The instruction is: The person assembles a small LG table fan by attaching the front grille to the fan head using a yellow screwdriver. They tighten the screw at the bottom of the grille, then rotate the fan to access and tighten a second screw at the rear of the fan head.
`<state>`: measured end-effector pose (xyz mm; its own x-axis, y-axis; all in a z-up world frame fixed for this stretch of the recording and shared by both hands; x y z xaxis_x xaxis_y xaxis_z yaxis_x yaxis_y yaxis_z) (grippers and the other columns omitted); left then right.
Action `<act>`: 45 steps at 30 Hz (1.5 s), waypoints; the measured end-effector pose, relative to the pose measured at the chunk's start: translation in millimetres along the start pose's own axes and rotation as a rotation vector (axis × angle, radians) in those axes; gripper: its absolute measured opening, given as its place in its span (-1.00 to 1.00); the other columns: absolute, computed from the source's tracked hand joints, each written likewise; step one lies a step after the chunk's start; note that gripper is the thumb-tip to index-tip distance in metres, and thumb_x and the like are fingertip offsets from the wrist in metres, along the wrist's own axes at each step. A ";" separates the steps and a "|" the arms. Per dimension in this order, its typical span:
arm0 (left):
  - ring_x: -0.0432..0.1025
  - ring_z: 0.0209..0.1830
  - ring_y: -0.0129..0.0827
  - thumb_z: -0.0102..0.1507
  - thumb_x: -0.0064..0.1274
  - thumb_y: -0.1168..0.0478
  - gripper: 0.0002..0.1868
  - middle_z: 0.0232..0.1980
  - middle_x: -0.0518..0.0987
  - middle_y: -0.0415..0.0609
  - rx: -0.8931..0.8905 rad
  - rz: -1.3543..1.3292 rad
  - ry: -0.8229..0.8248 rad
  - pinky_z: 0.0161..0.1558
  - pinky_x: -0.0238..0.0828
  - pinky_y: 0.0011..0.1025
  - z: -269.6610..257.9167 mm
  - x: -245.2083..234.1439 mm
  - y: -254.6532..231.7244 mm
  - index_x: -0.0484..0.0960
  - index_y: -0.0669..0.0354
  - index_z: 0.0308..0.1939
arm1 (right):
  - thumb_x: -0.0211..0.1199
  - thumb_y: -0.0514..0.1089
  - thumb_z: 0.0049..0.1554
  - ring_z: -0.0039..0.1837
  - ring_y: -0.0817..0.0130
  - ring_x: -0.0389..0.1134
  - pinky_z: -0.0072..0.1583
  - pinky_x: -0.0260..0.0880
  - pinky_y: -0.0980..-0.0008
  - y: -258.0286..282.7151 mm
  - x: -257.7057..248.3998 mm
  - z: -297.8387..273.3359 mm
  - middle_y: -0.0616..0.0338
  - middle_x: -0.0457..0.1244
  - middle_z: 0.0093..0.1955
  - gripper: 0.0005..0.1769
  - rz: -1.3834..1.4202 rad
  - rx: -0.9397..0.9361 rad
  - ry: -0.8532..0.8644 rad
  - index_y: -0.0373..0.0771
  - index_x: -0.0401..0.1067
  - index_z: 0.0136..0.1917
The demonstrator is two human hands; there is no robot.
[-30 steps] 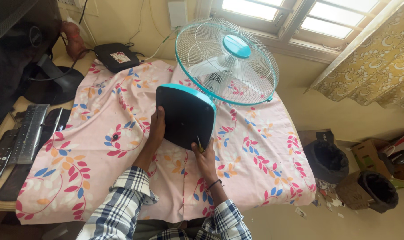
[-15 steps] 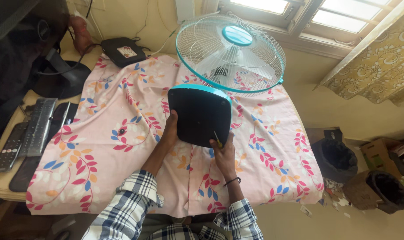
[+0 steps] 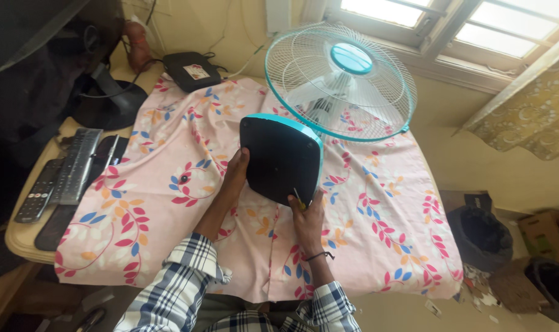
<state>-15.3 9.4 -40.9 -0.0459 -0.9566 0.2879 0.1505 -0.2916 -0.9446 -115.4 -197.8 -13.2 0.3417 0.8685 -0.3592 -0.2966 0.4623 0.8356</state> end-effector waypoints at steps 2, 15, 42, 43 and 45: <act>0.42 0.16 -0.33 0.39 -0.06 -0.25 -0.30 0.17 0.61 0.01 0.077 0.075 -0.052 0.25 0.29 -0.34 -1.1 -11.8 -1.2 0.47 0.27 0.35 | 0.35 -0.06 0.17 0.12 -0.09 0.48 0.08 0.42 0.07 2.0 0.4 0.0 -0.17 0.39 0.08 -0.42 0.007 0.028 0.010 -0.34 0.18 0.30; 0.46 0.03 -0.03 0.12 0.28 0.31 -0.72 -0.02 0.62 0.02 0.192 1.281 -0.492 0.02 0.44 -0.13 -76.7 -117.1 -51.9 0.71 0.16 -0.08 | 0.49 -0.15 0.04 -0.08 0.33 0.47 -0.16 0.53 0.45 7.1 -9.9 -6.7 -0.12 0.16 0.38 -0.04 0.087 0.012 0.056 -0.30 -0.03 0.52; 0.54 -0.21 -0.48 0.34 0.16 0.31 -0.75 -0.14 0.67 -0.01 0.153 0.309 -0.603 -0.12 0.50 -0.52 -76.6 -144.0 -40.9 0.67 0.33 0.08 | 0.33 -0.09 0.11 0.11 0.10 0.27 0.19 0.22 0.09 24.5 -21.2 -29.6 0.11 0.28 -0.03 -0.79 -0.458 -0.271 0.298 -0.21 0.46 -0.01; 0.55 -0.23 -0.47 0.31 0.16 0.32 -0.73 -0.15 0.68 -0.03 0.192 0.451 -0.607 -0.15 0.50 -0.49 -78.6 -143.7 -44.9 0.66 0.28 0.09 | 0.34 -0.08 0.10 0.11 0.09 0.28 0.17 0.22 0.08 27.1 -20.4 -29.9 0.11 0.29 -0.02 -0.77 -0.466 -0.290 0.278 -0.21 0.47 -0.01; 0.55 -0.27 -0.41 0.28 0.16 0.33 -0.69 -0.14 0.65 -0.02 0.241 0.689 -0.583 -0.19 0.51 -0.43 -80.0 -142.1 -52.5 0.67 0.18 0.11 | 0.36 -0.06 0.06 0.12 0.07 0.29 0.15 0.21 0.06 31.9 -16.9 -28.0 0.10 0.29 -0.01 -0.73 -0.482 -0.334 0.236 -0.22 0.47 -0.01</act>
<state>-95.7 160.6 -44.7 0.6225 -0.7485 -0.2287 0.1637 0.4102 -0.8972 -155.6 -192.7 7.9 0.3122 0.5473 -0.7765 -0.4338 0.8093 0.3960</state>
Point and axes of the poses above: each hand's wrist, its own z-axis towards the middle knuckle, its own x-axis out of the palm, y = z × x, the point moved 2 cm from there along z, towards the middle knuckle
